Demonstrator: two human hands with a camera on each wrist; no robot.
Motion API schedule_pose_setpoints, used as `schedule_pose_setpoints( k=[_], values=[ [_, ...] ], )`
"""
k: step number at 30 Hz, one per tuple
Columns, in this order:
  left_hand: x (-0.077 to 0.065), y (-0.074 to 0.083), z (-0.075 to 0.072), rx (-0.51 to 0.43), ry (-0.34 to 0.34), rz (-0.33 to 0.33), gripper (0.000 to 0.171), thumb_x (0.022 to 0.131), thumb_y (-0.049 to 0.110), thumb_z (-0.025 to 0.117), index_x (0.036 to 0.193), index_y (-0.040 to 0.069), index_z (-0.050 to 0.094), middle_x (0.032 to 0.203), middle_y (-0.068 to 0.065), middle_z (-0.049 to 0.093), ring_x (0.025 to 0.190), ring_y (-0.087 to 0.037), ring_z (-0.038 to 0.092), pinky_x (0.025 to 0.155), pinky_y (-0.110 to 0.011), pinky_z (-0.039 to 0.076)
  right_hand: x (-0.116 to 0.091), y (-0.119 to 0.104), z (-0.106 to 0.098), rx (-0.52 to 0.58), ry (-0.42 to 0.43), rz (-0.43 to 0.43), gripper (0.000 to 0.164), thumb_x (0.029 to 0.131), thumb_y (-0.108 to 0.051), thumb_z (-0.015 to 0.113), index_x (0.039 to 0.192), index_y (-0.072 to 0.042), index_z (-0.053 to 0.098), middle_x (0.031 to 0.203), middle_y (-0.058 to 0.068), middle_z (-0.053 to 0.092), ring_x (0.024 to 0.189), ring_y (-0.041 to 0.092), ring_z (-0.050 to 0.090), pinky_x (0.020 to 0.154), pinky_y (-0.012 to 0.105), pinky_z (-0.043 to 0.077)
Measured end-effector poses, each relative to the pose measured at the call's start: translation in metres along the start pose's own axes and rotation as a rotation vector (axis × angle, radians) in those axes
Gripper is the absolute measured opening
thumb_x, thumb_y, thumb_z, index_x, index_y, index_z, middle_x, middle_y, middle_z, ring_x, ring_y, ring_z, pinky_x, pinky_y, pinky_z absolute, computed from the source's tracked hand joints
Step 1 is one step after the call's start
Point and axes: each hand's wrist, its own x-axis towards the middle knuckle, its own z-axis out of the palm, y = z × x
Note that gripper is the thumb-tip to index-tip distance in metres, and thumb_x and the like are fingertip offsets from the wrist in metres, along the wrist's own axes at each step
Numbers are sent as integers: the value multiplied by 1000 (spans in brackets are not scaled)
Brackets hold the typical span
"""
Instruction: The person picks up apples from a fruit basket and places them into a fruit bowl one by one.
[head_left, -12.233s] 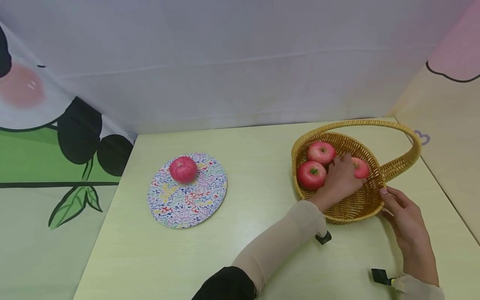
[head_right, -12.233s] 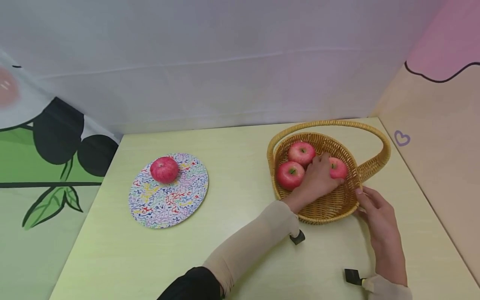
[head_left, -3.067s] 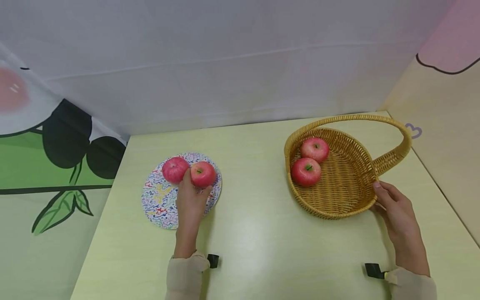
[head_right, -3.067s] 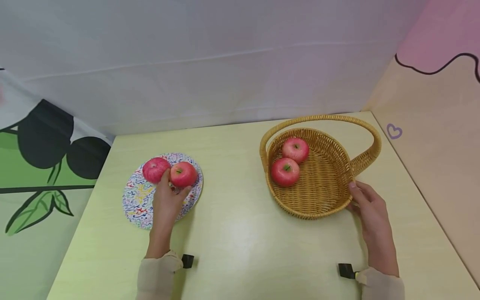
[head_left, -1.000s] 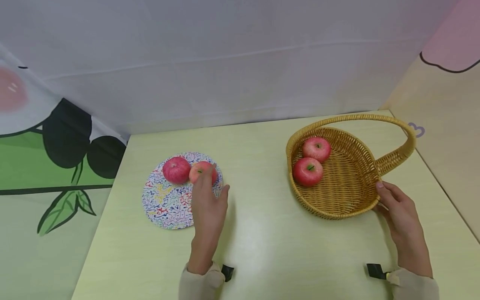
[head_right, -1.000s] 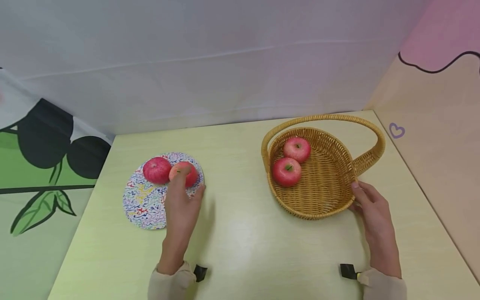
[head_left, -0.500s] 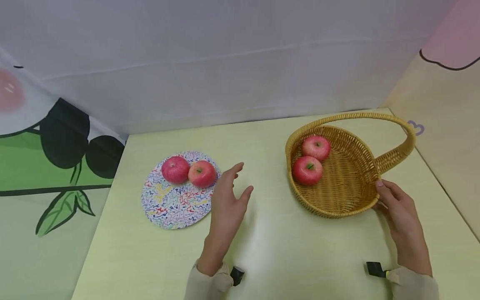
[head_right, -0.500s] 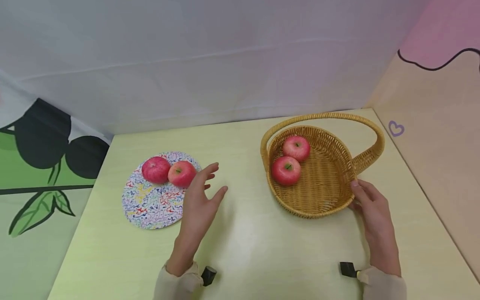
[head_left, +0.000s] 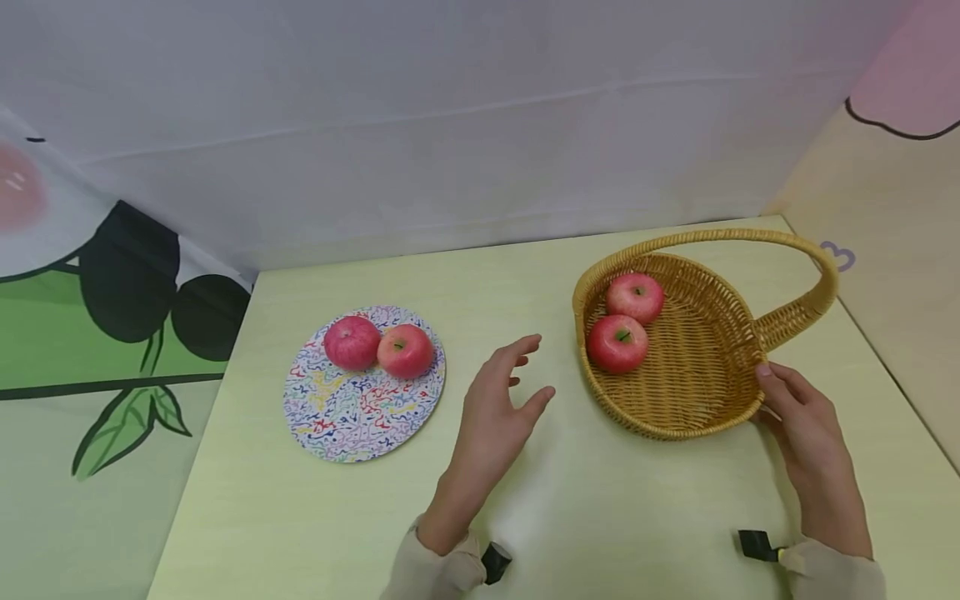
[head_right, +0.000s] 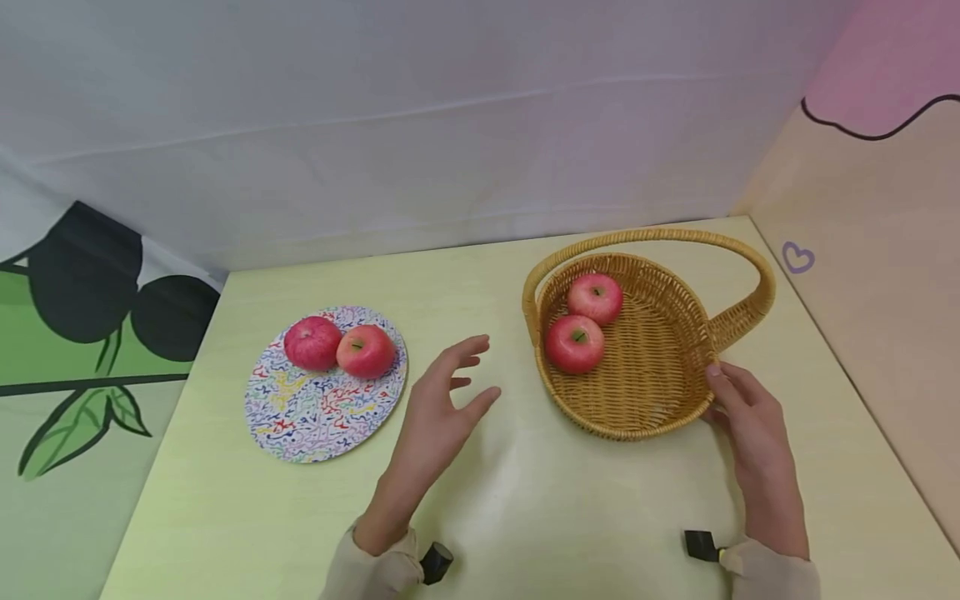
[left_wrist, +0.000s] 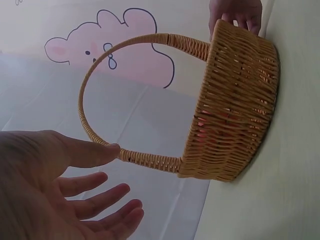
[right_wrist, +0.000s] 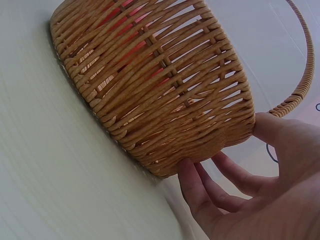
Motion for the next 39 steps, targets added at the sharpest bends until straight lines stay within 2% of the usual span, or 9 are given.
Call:
schedule_pose_setpoints(
  k=[2,5,12,19,22,30,39],
  values=[
    [0,3,4,-33,-42,-9,61,91,12,80,147,23,57,144,5,63,130,-18,60,104,-40,56,0,0,-1,2,2,4,15,106,-19,60,115,-22,72,103,-14,74,90,1,70,74,17,57],
    [1,6,9,-54,-83,14,61,92,13,79,148,24,57,144,4,63,130,-19,59,103,-40,56,0,0,-2,3,11,9,15,106,-19,61,114,-22,72,103,-15,74,90,1,70,73,17,57],
    [5,9,21,-53,-126,45,59,94,12,77,149,19,56,145,1,62,128,-23,59,102,-39,56,0,1,-2,-6,6,14,15,106,-20,60,116,-22,72,105,-15,73,91,1,69,74,17,57],
    [8,16,32,-13,-163,92,59,95,14,77,149,22,55,147,1,60,127,-21,58,100,-34,57,0,1,-3,-2,7,12,15,106,-20,60,114,-23,72,104,-15,73,89,2,69,73,17,57],
    [10,19,38,-12,-182,88,60,95,15,76,150,21,53,148,0,58,130,-23,57,100,-33,56,1,1,-2,-6,4,11,15,106,-20,60,115,-23,72,104,-15,73,89,2,69,73,17,57],
    [18,26,56,42,-209,104,68,95,18,76,156,15,45,154,-2,51,146,-22,47,120,-43,43,0,0,-1,-8,6,10,14,106,-20,61,115,-23,72,104,-16,73,89,1,69,73,17,56],
    [25,39,71,66,-195,118,69,96,17,75,156,13,42,164,-4,41,154,-24,37,126,-44,36,0,1,-1,-15,9,14,14,106,-21,61,116,-24,71,105,-16,72,91,1,69,74,16,56]
  ],
)
